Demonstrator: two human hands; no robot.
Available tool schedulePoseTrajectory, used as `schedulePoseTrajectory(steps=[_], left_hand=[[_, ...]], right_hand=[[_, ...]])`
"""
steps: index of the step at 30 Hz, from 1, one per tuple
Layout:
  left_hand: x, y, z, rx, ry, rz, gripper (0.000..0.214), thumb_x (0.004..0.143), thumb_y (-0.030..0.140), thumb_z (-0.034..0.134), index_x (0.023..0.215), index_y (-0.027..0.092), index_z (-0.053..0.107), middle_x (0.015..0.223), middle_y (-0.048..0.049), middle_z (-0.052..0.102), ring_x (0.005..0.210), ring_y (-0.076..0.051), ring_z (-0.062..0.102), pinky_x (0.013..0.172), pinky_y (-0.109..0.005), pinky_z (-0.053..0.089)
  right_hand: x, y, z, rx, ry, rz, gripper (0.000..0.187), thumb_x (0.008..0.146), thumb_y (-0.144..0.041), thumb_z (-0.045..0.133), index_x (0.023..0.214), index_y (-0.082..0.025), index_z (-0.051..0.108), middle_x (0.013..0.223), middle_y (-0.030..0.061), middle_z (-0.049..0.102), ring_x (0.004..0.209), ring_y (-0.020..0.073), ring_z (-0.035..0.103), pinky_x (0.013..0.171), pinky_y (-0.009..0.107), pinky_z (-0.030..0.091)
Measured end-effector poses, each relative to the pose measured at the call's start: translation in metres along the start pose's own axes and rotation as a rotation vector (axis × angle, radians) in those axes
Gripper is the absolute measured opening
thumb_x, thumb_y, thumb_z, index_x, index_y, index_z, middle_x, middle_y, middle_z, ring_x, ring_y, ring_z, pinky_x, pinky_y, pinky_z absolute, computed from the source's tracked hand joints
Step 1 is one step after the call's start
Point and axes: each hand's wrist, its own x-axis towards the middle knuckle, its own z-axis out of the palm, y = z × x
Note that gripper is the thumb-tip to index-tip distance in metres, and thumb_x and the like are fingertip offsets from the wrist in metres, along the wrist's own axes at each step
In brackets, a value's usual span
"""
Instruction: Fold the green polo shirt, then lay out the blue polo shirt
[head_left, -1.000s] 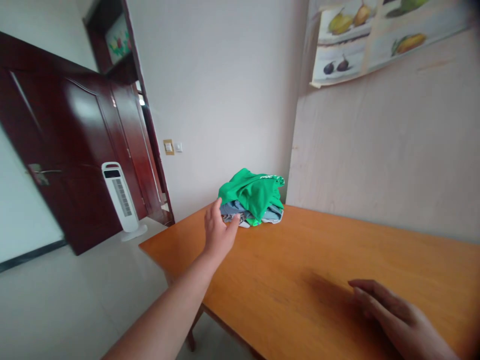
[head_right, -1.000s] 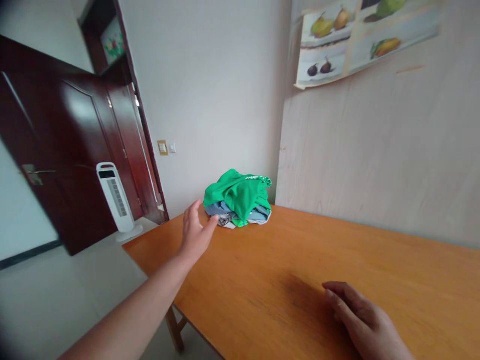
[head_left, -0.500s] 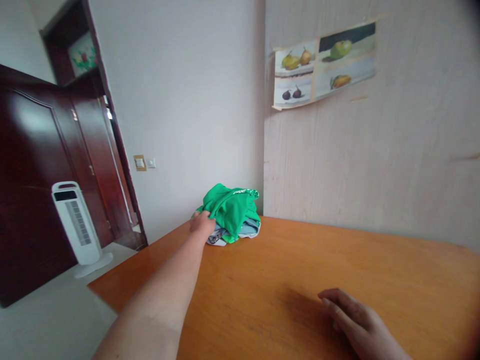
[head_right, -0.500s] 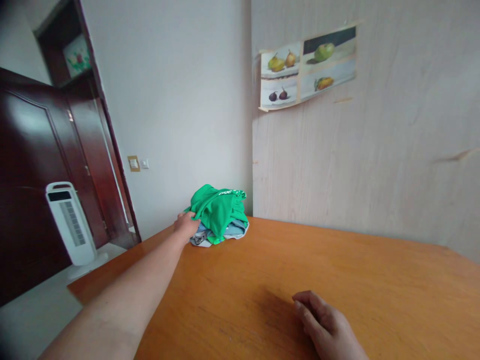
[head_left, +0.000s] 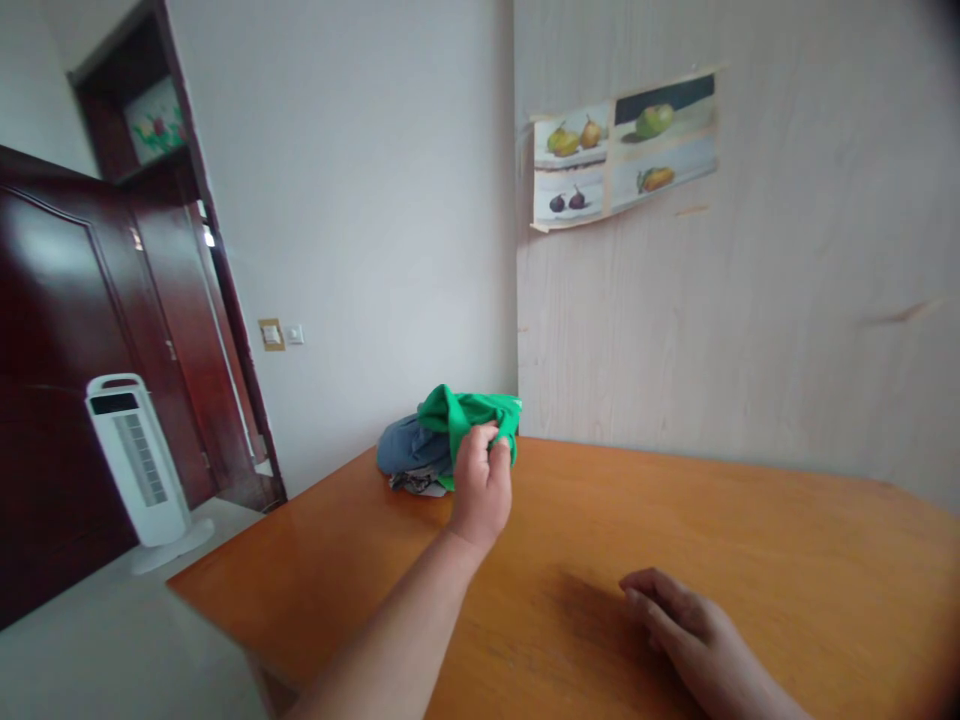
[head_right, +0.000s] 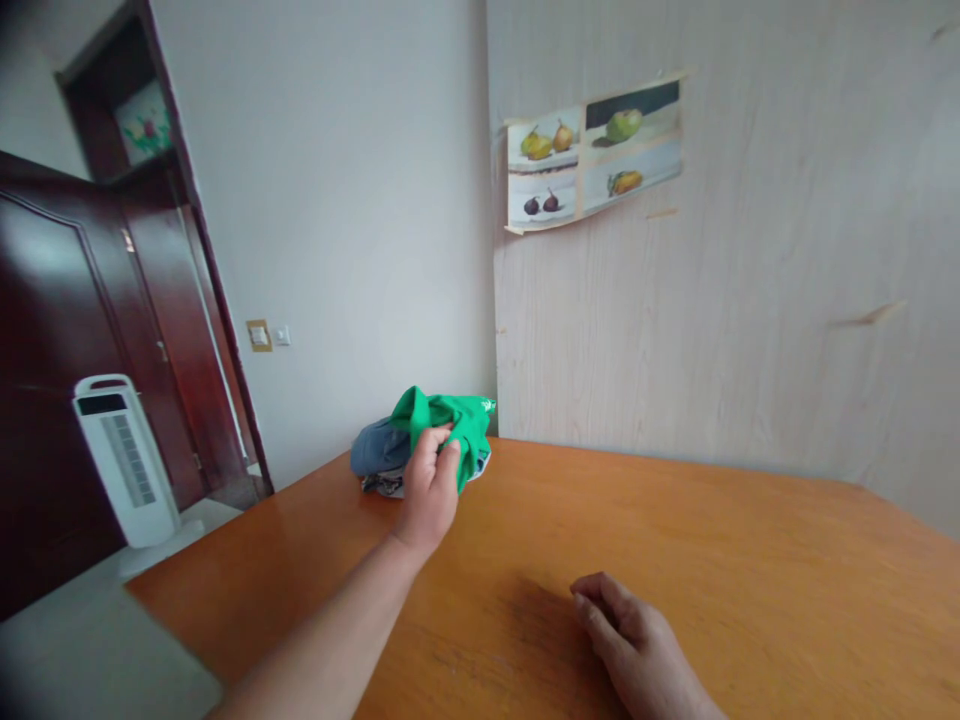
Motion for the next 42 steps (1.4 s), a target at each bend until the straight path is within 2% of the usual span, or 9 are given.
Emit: schedulePoseTrajectory(steps=[9, 11, 15, 18, 22, 27, 32, 36, 42], left_hand=[[-0.062, 0.086, 0.016, -0.505, -0.840, -0.113, 0.024, 0.095, 0.040, 0.057, 0.096, 0.018, 0.068, 0.095, -0.0050, 0.073, 0.089, -0.018, 0.067, 0.081, -0.028, 0.050], [-0.057, 0.072, 0.017, -0.574, -0.737, -0.208, 0.027, 0.096, 0.042, 0.055, 0.097, 0.019, 0.067, 0.097, -0.0060, 0.074, 0.090, -0.019, 0.069, 0.082, -0.030, 0.051], [-0.045, 0.009, 0.017, -0.397, -0.190, -0.407, 0.021, 0.091, 0.039, 0.056, 0.094, 0.020, 0.064, 0.096, -0.0065, 0.073, 0.089, -0.021, 0.069, 0.082, -0.032, 0.051], [-0.040, -0.036, 0.015, -0.204, -0.080, -0.450, 0.018, 0.085, 0.033, 0.059, 0.097, 0.020, 0.063, 0.096, -0.0067, 0.072, 0.092, -0.023, 0.067, 0.081, -0.033, 0.050], [-0.041, -0.047, 0.012, -0.241, -0.232, -0.517, 0.022, 0.080, 0.026, 0.057, 0.100, 0.019, 0.062, 0.104, -0.0091, 0.072, 0.101, -0.024, 0.067, 0.087, -0.034, 0.049], [-0.047, -0.021, 0.003, -0.178, -0.714, -0.390, 0.044, 0.076, 0.023, 0.060, 0.119, 0.023, 0.064, 0.127, -0.0061, 0.067, 0.121, -0.027, 0.059, 0.101, -0.037, 0.045], [-0.051, -0.023, -0.003, 0.123, -1.057, -0.236, 0.084, 0.059, 0.029, 0.081, 0.140, 0.028, 0.057, 0.157, -0.0085, 0.042, 0.147, -0.037, 0.029, 0.119, -0.048, 0.024], [-0.052, -0.030, 0.004, 0.281, -0.967, -0.213, 0.057, 0.069, 0.031, 0.076, 0.125, 0.029, 0.068, 0.157, -0.0070, 0.042, 0.151, -0.040, 0.016, 0.119, -0.060, 0.007], [-0.053, -0.014, 0.006, -0.334, -0.745, -0.633, 0.045, 0.077, 0.048, 0.073, 0.113, 0.021, 0.069, 0.121, -0.0073, 0.072, 0.127, -0.034, 0.055, 0.106, -0.045, 0.041]], right_hand=[[0.006, 0.002, -0.007, 0.297, 0.284, 0.006, 0.044, 0.075, -0.057, 0.065, 0.104, -0.023, 0.068, 0.092, 0.0057, 0.075, 0.086, 0.0270, 0.069, 0.079, 0.037, 0.055], [0.006, 0.001, -0.013, 0.357, 0.346, 0.003, 0.045, 0.067, -0.053, 0.072, 0.102, -0.024, 0.069, 0.103, 0.0072, 0.075, 0.098, 0.0307, 0.068, 0.088, 0.040, 0.054], [0.008, -0.006, -0.029, 0.412, 0.518, 0.108, 0.050, 0.074, -0.060, 0.067, 0.109, -0.024, 0.067, 0.114, 0.0085, 0.073, 0.109, 0.0310, 0.066, 0.089, 0.040, 0.055], [0.009, -0.015, -0.041, 0.421, 0.631, 0.143, 0.052, 0.081, -0.066, 0.058, 0.109, -0.023, 0.065, 0.113, 0.0099, 0.072, 0.105, 0.0298, 0.067, 0.079, 0.038, 0.057], [0.004, -0.025, -0.048, 0.243, 0.585, -0.021, 0.046, 0.087, -0.063, 0.056, 0.105, -0.022, 0.066, 0.109, 0.0101, 0.072, 0.105, 0.0273, 0.066, 0.089, 0.037, 0.053], [-0.006, -0.026, -0.045, -0.242, 0.192, -0.231, 0.057, 0.081, -0.052, 0.069, 0.131, -0.027, 0.060, 0.126, 0.0080, 0.067, 0.116, 0.0298, 0.060, 0.099, 0.043, 0.046], [0.004, -0.010, -0.049, -0.376, 0.129, -0.118, 0.018, 0.083, -0.031, 0.055, 0.091, -0.025, 0.070, 0.085, 0.0026, 0.071, 0.084, 0.0234, 0.065, 0.078, 0.035, 0.048], [0.011, -0.009, -0.060, 0.182, 0.323, 0.049, 0.018, 0.083, -0.039, 0.055, 0.087, -0.025, 0.065, 0.072, -0.0017, 0.066, 0.072, 0.0199, 0.063, 0.068, 0.031, 0.048], [0.015, -0.010, -0.077, 0.589, 0.482, 0.148, 0.020, 0.072, -0.043, 0.067, 0.074, -0.023, 0.065, 0.072, 0.0012, 0.070, 0.070, 0.0218, 0.064, 0.066, 0.033, 0.053]])
